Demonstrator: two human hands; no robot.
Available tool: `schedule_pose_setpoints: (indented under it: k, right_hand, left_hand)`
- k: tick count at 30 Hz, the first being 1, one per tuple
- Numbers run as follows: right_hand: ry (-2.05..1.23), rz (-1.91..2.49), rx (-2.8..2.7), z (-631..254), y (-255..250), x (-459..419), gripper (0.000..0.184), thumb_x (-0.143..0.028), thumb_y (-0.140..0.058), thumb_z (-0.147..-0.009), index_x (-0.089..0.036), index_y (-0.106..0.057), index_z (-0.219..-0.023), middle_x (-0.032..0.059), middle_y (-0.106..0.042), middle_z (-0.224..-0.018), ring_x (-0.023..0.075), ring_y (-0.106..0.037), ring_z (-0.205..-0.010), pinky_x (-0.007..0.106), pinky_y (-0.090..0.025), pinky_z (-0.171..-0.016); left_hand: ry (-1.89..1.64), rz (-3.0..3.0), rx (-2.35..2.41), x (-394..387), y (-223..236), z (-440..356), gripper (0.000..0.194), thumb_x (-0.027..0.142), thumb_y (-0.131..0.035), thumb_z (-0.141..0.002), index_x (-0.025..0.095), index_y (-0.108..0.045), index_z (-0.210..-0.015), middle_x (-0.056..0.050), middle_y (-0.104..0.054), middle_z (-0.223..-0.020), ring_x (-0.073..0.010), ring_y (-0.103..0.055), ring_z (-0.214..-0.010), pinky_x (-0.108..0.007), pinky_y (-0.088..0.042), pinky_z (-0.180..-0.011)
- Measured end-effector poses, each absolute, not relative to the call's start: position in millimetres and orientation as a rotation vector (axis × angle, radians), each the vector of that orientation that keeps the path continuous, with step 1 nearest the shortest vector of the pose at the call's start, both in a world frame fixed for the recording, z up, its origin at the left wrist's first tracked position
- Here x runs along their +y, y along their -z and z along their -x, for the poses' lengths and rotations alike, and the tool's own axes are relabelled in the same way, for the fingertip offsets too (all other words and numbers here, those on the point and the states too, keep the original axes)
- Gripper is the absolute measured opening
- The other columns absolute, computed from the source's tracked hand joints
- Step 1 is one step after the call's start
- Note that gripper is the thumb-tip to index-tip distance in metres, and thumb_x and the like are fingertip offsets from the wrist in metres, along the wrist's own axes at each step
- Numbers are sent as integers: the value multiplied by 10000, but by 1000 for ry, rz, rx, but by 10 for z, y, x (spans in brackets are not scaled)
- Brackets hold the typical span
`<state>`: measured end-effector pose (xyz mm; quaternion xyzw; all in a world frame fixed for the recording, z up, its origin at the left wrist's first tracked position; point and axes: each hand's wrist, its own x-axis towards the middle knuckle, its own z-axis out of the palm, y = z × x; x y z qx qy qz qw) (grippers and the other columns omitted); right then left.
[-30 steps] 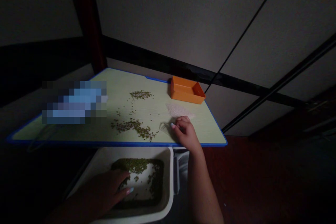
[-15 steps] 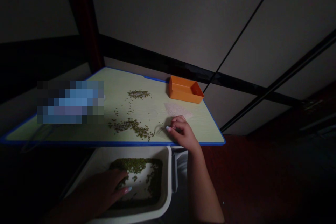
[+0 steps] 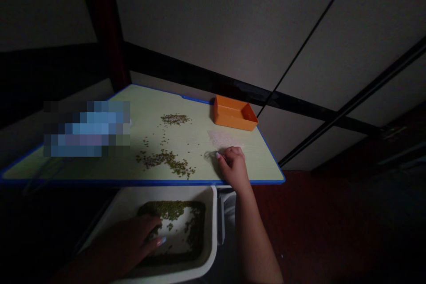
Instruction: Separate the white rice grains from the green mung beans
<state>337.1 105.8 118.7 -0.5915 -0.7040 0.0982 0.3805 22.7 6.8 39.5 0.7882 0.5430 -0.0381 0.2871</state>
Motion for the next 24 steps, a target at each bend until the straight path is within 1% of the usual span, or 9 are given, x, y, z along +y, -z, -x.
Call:
schedule_pose_setpoints:
  k: [4, 8, 11, 13, 16, 21, 24]
  right_hand:
    - [-106, 1636, -1694, -3347, -1151, 1053, 342, -206, -719, -1015, -258, -605, -698, 61, -688, -856, 286, -598, -988, 410, -413, -912]
    - [-29, 1720, -1660, -3333, -1133, 1049, 336, -186, -716, -1017, -253, -616, -702, 78, -715, -876, 292, -607, -1002, 395, -401, -892]
    - [12, 1764, -1621, -3339, -1122, 1050, 329, -182, -713, -1015, -253, -619, -709, 87, -730, -899, 295, -605, -1011, 391, -398, -887]
    - [1, 1744, -1623, -3349, -1120, 1056, 344, -189, -710, -1021, -255, -604, -701, 82, -724, -892, 290, -603, -999, 388, -402, -887]
    - [-58, 1676, -1663, -3362, -1128, 1079, 374, -205, -718, -1026, -260, -578, -684, 64, -702, -856, 277, -606, -973, 383, -412, -883]
    - [-142, 1694, -1695, -3371, -1151, 1141, 388, -246, -769, -1020, -264, -590, -676, 62, -691, -858, 282, -617, -979, 391, -426, -881]
    - [-196, 1680, -1708, -3379, -1150, 1163, 407, -253, -797, -1008, -266, -584, -661, 61, -695, -861, 285, -617, -980, 398, -434, -888]
  left_hand:
    - [78, -2100, 1436, 82, -381, -209, 533, 510, -549, -962, 270, -861, -1321, -156, -904, -1369, -392, -863, -1261, -524, -653, -1113]
    - [74, -2099, 1451, 82, -361, -201, 529, 524, -573, -958, 283, -857, -1332, -143, -900, -1395, -385, -855, -1283, -502, -645, -1128]
    - [88, -2102, 1456, 82, -354, -206, 531, 551, -579, -958, 306, -856, -1339, -115, -905, -1394, -365, -857, -1282, -460, -649, -1115]
    - [85, -2108, 1450, 85, -340, -202, 529, 553, -576, -958, 319, -854, -1341, -99, -907, -1396, -349, -859, -1278, -438, -650, -1108]
    - [49, -2129, 1441, 90, -303, -178, 517, 542, -574, -956, 314, -864, -1318, -102, -914, -1381, -345, -866, -1261, -434, -655, -1108]
    - [-20, -2141, 1414, 94, -252, -139, 505, 560, -571, -984, 350, -867, -1335, -90, -913, -1393, -336, -865, -1282, -412, -650, -1124]
    - [-54, -2130, 1416, 92, -250, -142, 494, 550, -579, -983, 339, -876, -1317, -108, -919, -1366, -363, -871, -1264, -440, -662, -1110]
